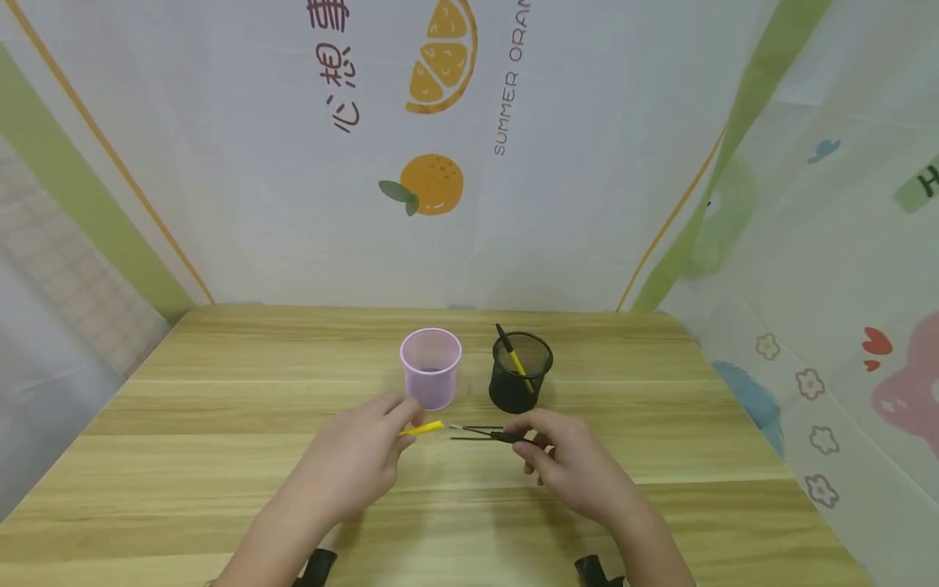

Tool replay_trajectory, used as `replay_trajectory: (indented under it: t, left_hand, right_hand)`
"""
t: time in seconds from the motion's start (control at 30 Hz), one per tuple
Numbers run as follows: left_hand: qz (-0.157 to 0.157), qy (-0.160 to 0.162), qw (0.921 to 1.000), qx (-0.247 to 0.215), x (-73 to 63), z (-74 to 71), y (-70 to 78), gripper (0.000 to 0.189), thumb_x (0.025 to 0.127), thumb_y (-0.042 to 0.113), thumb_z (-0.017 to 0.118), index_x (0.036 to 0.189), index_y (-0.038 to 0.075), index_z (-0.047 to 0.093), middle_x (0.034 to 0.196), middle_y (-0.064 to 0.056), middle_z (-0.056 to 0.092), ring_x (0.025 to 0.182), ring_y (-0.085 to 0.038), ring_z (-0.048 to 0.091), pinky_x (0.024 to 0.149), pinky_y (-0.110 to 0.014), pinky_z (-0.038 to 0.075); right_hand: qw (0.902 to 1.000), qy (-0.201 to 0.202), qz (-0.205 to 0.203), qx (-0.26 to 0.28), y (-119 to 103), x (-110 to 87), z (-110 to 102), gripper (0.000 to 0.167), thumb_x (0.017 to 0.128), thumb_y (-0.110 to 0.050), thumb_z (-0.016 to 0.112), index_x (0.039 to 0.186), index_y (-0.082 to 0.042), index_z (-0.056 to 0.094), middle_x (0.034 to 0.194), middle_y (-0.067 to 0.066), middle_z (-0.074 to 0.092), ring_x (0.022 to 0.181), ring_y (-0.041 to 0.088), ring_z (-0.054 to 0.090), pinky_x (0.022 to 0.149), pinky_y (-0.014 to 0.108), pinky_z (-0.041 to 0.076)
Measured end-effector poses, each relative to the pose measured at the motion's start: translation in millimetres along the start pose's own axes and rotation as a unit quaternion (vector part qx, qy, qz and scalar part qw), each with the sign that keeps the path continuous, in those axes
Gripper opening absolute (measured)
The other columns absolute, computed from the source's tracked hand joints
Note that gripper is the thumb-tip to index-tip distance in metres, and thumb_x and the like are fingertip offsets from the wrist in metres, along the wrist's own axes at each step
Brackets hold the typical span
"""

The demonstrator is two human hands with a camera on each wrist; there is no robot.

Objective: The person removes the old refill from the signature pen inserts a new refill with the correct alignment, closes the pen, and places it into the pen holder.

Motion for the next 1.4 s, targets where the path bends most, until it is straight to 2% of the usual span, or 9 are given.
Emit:
replay_trajectory:
  t: [0.1, 0.33, 0.53, 0.7, 1.0, 1.4]
  left_hand:
    - [0.005, 0.004, 1.0000, 0.002, 0.3, -0.5, 1.9, 0.025, 0.093, 0.014, 0.081, 0.111, 0.025, 0.067, 0.104, 0.011, 0.067, 0.073, -0.010, 0.056, 0.066, -0.031, 0.051]
    - [0.013, 0.017, 0.9997, 0.012, 1.9, -0.4, 6.6, 0.023, 0.093, 0.015, 0.081, 0.110, 0.025, 0.068, 0.104, 0.011, 0.066, 0.085, -0.012, 0.061, 0.074, -0.036, 0.054]
    - [0.021, 0.014, 0.9996, 0.009, 4.7, 3.7, 11.5, 0.021, 0.094, 0.017, 0.081, 0.108, 0.025, 0.069, 0.104, 0.009, 0.066, 0.095, -0.014, 0.064, 0.080, -0.038, 0.055]
    - [0.029, 0.013, 0.9995, 0.001, 5.3, 6.2, 15.0, 0.020, 0.094, 0.016, 0.081, 0.107, 0.027, 0.071, 0.109, 0.011, 0.068, 0.105, -0.016, 0.067, 0.086, -0.041, 0.058]
    - [0.036, 0.024, 0.9991, 0.001, 4.7, 10.6, 21.5, 0.017, 0.094, 0.020, 0.081, 0.106, 0.029, 0.072, 0.101, 0.014, 0.068, 0.100, -0.011, 0.064, 0.080, -0.037, 0.056]
    - [0.045, 0.027, 0.9986, -0.011, 5.5, 17.6, 22.9, 0.015, 0.096, 0.020, 0.079, 0.108, 0.024, 0.072, 0.102, 0.012, 0.069, 0.101, -0.013, 0.066, 0.090, -0.040, 0.058]
  right_hand:
    - [1.0000, 0.001, -0.005, -0.005, -0.5, 0.3, 0.1, 0.019, 0.101, -0.001, 0.068, 0.117, -0.011, 0.072, 0.105, 0.011, 0.073, 0.073, 0.013, 0.069, 0.060, 0.026, 0.059]
    - [0.9995, 0.000, -0.024, -0.020, -4.9, 1.4, 0.3, 0.019, 0.100, -0.003, 0.071, 0.116, -0.013, 0.073, 0.101, 0.004, 0.072, 0.072, 0.005, 0.065, 0.060, 0.024, 0.057]
    - [0.9976, 0.008, -0.047, -0.050, -7.5, 2.4, 0.6, 0.017, 0.098, -0.006, 0.074, 0.112, -0.016, 0.075, 0.100, 0.000, 0.075, 0.076, 0.001, 0.062, 0.063, 0.022, 0.055]
    - [0.9951, 0.018, -0.071, -0.067, -8.9, 4.3, 1.4, 0.017, 0.096, -0.007, 0.078, 0.110, -0.017, 0.077, 0.101, -0.002, 0.077, 0.072, -0.002, 0.056, 0.063, 0.021, 0.052]
    - [0.9943, 0.016, -0.086, -0.059, -11.3, 7.0, 7.4, 0.018, 0.094, -0.004, 0.079, 0.108, -0.016, 0.077, 0.099, -0.001, 0.077, 0.075, -0.001, 0.058, 0.066, 0.021, 0.055]
    - [0.9927, 0.030, -0.098, -0.063, -11.2, 3.8, 6.7, 0.024, 0.093, 0.001, 0.078, 0.109, -0.016, 0.076, 0.103, -0.004, 0.076, 0.079, -0.001, 0.059, 0.067, 0.021, 0.056]
Point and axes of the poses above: each hand's wrist, its own x-axis towards the middle knuckle, its own z-axis out of the palm, y = z × x, the point moved 7 cm from there along x, towards the middle knuckle
